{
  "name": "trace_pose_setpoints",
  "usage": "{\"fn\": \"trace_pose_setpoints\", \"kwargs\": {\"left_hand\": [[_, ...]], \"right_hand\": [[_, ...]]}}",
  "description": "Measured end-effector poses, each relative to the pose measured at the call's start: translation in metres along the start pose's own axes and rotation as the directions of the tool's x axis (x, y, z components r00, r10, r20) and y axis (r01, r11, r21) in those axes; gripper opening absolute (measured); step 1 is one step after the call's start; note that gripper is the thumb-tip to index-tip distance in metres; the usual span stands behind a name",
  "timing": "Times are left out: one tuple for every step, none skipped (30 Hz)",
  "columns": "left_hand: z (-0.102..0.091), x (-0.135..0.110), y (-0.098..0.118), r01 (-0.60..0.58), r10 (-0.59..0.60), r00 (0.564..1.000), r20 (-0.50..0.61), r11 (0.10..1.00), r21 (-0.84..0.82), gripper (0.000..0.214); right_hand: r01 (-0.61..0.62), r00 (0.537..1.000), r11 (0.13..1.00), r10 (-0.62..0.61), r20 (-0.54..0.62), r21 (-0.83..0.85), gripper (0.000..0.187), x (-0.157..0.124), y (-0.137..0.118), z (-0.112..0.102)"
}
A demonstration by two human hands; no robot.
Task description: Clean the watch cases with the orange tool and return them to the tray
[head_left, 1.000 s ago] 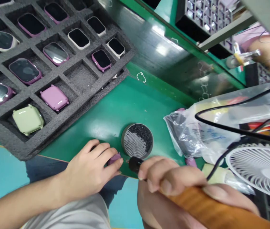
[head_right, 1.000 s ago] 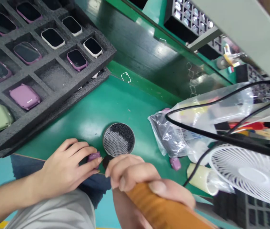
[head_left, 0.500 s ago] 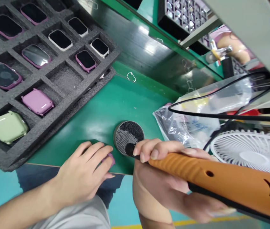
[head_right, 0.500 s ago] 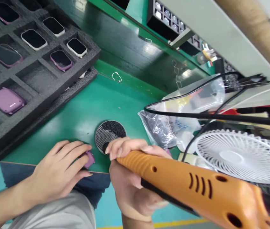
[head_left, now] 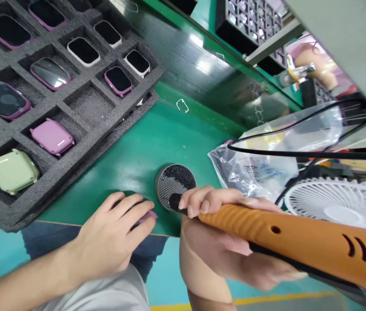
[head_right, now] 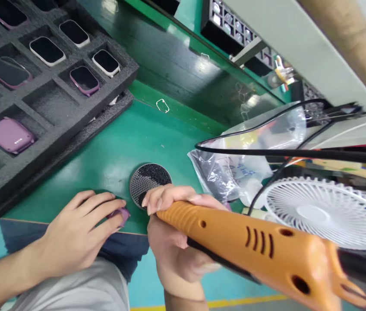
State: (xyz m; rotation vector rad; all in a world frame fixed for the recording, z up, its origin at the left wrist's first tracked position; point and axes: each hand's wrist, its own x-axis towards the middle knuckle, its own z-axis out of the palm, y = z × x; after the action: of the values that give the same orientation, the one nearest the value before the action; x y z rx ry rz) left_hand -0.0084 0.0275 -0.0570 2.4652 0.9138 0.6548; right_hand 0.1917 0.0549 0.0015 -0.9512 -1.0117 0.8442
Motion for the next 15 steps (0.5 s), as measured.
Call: {"fn": "trace_pose_setpoints", "kwargs": {"left_hand": [[0.0, 0.0, 0.0, -0.008, 0.008, 1.0, -0.008, 1.0, 0.003, 0.032], [0.0, 0.001, -0.001, -0.012, 0.012, 1.0, -0.019, 1.0, 0.008, 0.031], [0.0, 0.001, -0.001, -0.009, 0.01, 0.999, -0.033, 1.0, 0.014, 0.03], [0.001, 0.001, -0.001, -0.003, 0.004, 0.999, -0.049, 1.0, 0.021, 0.028], [0.002, 0.001, -0.001, 0.007, -0.005, 0.998, -0.064, 1.0, 0.03, 0.027], [0.004, 0.002, -0.001, 0.016, -0.013, 0.997, -0.079, 0.999, 0.04, 0.025], [0.005, 0.002, 0.0, 0.023, -0.018, 0.996, -0.09, 0.999, 0.049, 0.024], [0.005, 0.002, 0.0, 0.027, -0.022, 0.995, -0.098, 0.998, 0.053, 0.023], [0.006, 0.002, 0.0, 0.031, -0.025, 0.994, -0.102, 0.998, 0.053, 0.022], [0.006, 0.002, 0.0, 0.033, -0.028, 0.994, -0.102, 0.998, 0.05, 0.021], [0.005, 0.002, 0.001, 0.034, -0.029, 0.995, -0.1, 0.998, 0.046, 0.021], [0.005, 0.002, 0.001, 0.032, -0.027, 0.995, -0.097, 0.999, 0.044, 0.022], [0.004, 0.002, 0.001, 0.027, -0.023, 0.995, -0.094, 0.999, 0.044, 0.023], [0.004, 0.002, 0.001, 0.02, -0.015, 0.996, -0.093, 0.999, 0.045, 0.025], [0.003, 0.003, 0.001, 0.014, -0.009, 0.995, -0.095, 0.999, 0.047, 0.026]], "right_hand": [[0.0, 1.0, 1.0, 0.0, 0.005, 0.002, 0.051, 0.0, -0.001, 0.0], [-0.013, 1.0, 1.0, 0.013, 0.007, -0.004, 0.048, -0.001, -0.004, 0.0], [-0.024, 1.0, 1.0, 0.024, 0.005, -0.016, 0.046, -0.002, -0.007, 0.0], [-0.027, 1.0, 0.999, 0.027, -0.001, -0.033, 0.045, -0.004, -0.011, -0.001], [-0.016, 1.0, 0.999, 0.016, -0.003, -0.052, 0.046, -0.006, -0.015, -0.001], [-0.003, 1.0, 0.997, 0.002, -0.011, -0.073, 0.047, -0.009, -0.019, -0.002], [0.014, 1.0, 0.996, -0.016, -0.019, -0.092, 0.049, -0.011, -0.022, -0.002], [0.03, 0.999, 0.994, -0.032, -0.02, -0.108, 0.05, -0.014, -0.024, -0.002], [0.036, 0.999, 0.992, -0.038, -0.015, -0.119, 0.051, -0.016, -0.025, -0.002], [0.039, 0.999, 0.992, -0.039, 0.0, -0.122, 0.051, -0.018, -0.026, -0.001], [0.038, 0.999, 0.992, -0.036, 0.018, -0.117, 0.049, -0.019, -0.025, 0.0], [0.041, 0.998, 0.993, -0.037, 0.041, -0.107, 0.047, -0.021, -0.024, 0.001], [0.045, 0.997, 0.995, -0.039, 0.066, -0.093, 0.044, -0.021, -0.022, 0.002], [0.047, 0.996, 0.996, -0.041, 0.082, -0.08, 0.039, -0.022, -0.02, 0.002], [0.044, 0.996, 0.996, -0.038, 0.085, -0.071, 0.034, -0.023, -0.019, 0.003]]}}
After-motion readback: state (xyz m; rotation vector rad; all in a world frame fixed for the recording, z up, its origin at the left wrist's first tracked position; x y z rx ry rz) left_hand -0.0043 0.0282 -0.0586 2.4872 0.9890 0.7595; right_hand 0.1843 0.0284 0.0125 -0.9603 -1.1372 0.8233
